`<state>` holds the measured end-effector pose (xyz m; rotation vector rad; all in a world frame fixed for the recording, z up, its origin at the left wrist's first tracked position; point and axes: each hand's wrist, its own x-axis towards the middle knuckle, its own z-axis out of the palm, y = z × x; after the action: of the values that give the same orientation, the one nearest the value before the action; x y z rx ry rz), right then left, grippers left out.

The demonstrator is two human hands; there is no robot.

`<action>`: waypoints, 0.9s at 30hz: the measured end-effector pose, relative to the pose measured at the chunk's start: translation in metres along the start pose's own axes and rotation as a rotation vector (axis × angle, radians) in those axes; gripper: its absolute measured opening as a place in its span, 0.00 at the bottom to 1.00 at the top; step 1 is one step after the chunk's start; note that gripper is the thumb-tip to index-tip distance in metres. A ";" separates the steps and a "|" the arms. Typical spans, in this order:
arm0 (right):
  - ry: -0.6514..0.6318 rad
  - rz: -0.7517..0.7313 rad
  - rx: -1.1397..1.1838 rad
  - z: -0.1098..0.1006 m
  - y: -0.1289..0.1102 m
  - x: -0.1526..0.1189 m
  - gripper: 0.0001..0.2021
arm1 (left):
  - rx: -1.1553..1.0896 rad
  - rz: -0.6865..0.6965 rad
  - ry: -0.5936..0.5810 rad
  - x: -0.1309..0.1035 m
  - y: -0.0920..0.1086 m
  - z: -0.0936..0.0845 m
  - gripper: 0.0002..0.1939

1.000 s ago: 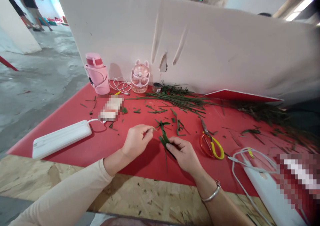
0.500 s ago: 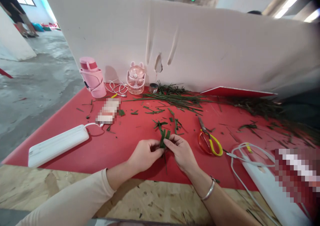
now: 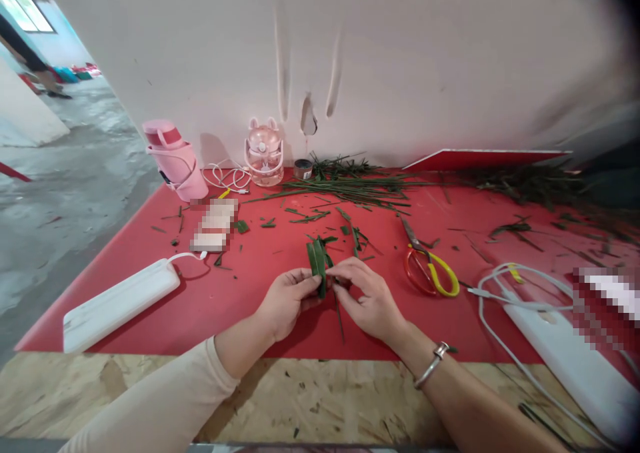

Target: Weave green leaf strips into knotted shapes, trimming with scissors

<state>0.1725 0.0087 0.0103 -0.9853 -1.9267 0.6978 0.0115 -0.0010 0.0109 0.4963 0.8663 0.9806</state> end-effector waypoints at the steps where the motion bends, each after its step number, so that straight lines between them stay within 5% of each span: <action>1: -0.042 -0.058 -0.030 -0.001 0.000 0.000 0.13 | -0.014 0.017 0.006 0.000 0.000 0.000 0.10; 13: -0.122 -0.146 -0.102 -0.007 0.002 0.002 0.11 | 0.024 -0.028 -0.013 0.000 -0.001 -0.001 0.10; 17: -0.135 0.004 0.027 -0.005 0.000 0.006 0.07 | 0.083 0.035 -0.023 0.001 -0.004 -0.002 0.11; 22: 0.018 0.333 0.313 0.005 -0.001 0.006 0.05 | 0.355 0.186 -0.036 0.000 -0.003 -0.003 0.11; 27: 0.106 0.498 0.519 0.008 -0.004 0.008 0.16 | 0.471 0.217 -0.053 -0.005 0.000 -0.002 0.12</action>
<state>0.1617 0.0122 0.0133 -1.1352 -1.3029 1.3202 0.0089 -0.0051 0.0116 1.0307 1.0130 0.9530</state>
